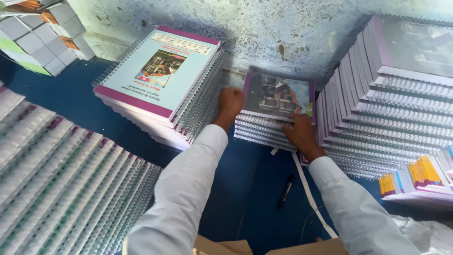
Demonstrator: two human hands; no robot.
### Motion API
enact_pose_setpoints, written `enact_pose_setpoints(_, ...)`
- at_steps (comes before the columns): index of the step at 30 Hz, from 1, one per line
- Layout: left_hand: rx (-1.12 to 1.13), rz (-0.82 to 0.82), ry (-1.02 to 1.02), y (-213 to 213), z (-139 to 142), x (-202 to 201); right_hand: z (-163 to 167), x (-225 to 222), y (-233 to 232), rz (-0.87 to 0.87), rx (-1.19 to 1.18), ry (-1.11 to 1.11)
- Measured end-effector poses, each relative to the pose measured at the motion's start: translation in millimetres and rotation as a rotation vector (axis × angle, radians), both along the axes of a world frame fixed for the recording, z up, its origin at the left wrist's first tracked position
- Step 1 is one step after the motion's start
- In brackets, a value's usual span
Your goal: The person sits on the floor and repeatedly picks up a notebook, writes on its cover with a black marker, and places it on a stack. The person handles notebooks and a marker throughout the clip.
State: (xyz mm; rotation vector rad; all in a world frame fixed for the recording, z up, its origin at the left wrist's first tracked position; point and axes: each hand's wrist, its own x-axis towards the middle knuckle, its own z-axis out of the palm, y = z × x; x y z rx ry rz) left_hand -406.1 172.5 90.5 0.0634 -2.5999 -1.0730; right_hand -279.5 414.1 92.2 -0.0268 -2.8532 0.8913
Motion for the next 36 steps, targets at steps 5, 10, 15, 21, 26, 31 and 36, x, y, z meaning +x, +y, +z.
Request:
enact_pose_setpoints(5, 0.115, 0.039, -0.247, -4.3, -46.1, -10.2, 6.6, -6.7, 10.1, -0.042, 0.149, 0.153)
enact_pose_setpoints(10, 0.159, 0.012, -0.346, -0.2, -56.7, -14.8, 12.7, -19.3, 11.8, -0.125, 0.263, -0.035)
enact_pose_setpoints(15, 0.152, 0.006, -0.383, 3.7, -58.0, -20.8, 6.2, -29.8, 11.5, -0.181, 0.171, -0.074)
enact_pose_setpoints(21, 0.164, 0.035, -0.448, 1.3, -60.1, -23.6, 7.8, -35.8, 13.5, -0.230, 0.129, -0.064)
enact_pose_setpoints(26, 0.188, -0.019, -0.435, -5.6, -77.6, -30.0, 5.9, -29.7, 10.9, -0.212, 0.181, -0.062)
enact_pose_setpoints(31, 0.084, -0.010, -0.297, -13.2, -94.1, -44.5, -5.0, -29.6, 10.9, -0.186, 0.223, -0.030)
enact_pose_setpoints(36, 0.174, 0.027, -0.304, -10.9, -88.8, -44.3, -1.5, -30.1, 9.4, -0.173, 0.169, -0.042)
